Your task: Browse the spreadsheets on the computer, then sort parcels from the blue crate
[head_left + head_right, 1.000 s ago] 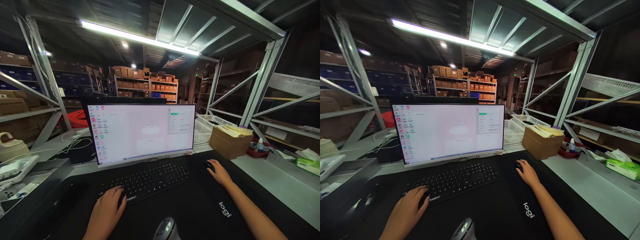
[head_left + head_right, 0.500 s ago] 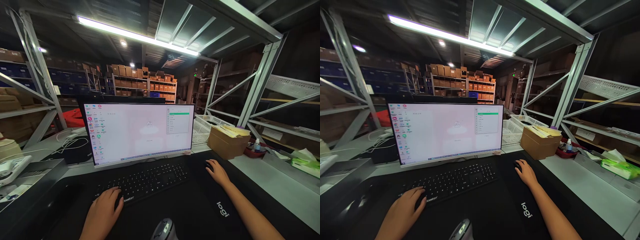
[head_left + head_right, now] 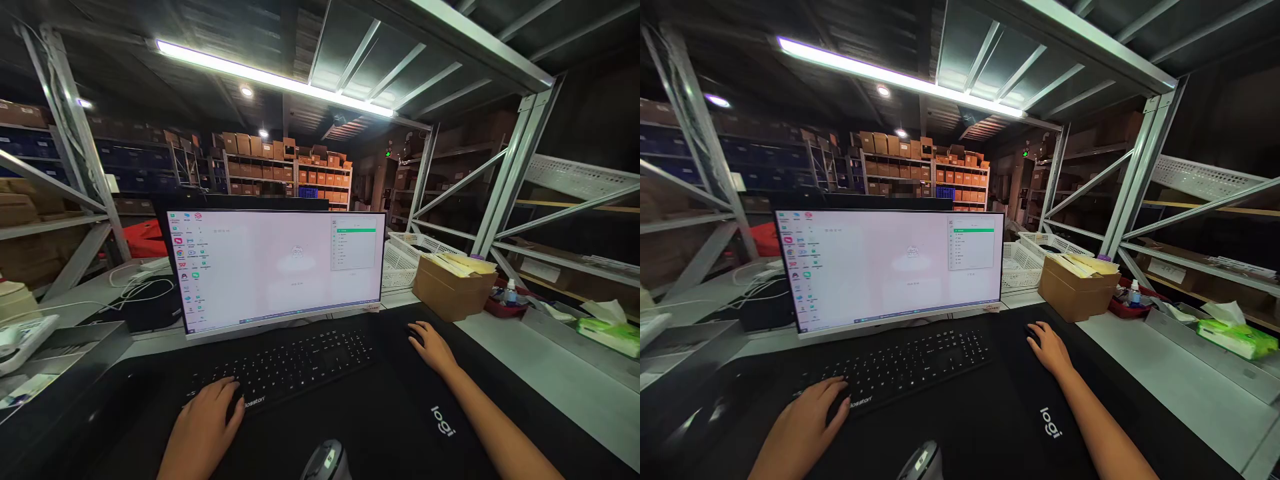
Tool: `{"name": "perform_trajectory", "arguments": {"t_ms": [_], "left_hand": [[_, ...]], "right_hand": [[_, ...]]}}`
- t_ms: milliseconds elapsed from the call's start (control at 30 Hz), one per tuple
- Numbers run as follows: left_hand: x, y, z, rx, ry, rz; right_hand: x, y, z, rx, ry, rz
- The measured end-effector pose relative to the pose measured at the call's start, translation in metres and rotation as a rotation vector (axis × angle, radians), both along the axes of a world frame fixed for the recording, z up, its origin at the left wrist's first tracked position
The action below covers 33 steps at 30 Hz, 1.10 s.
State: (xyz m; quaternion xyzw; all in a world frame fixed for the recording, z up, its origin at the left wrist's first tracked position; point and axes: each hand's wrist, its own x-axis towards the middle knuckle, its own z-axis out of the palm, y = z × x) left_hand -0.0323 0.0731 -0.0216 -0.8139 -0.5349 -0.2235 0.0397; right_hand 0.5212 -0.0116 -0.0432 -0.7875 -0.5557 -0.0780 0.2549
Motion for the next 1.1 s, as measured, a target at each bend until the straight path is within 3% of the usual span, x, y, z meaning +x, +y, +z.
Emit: {"name": "perform_trajectory", "arguments": {"t_ms": [267, 433, 600, 900, 1100], "left_hand": [[0.006, -0.014, 0.013, 0.05, -0.042, -0.026], [0.009, -0.022, 0.019, 0.034, -0.031, -0.001], [0.009, -0.025, 0.019, 0.039, -0.027, -0.005], [0.012, -0.022, 0.015, 0.058, -0.049, 0.009], [0.012, -0.024, 0.014, 0.063, -0.042, 0.008]], "right_hand": [[0.004, -0.002, -0.003, 0.011, 0.001, 0.042], [0.023, -0.003, -0.014, 0.011, 0.014, 0.164], [0.035, -0.002, -0.024, 0.025, 0.018, 0.178], [0.033, -0.002, -0.021, 0.003, -0.012, 0.182], [0.041, 0.002, -0.028, 0.033, -0.044, 0.222]]}}
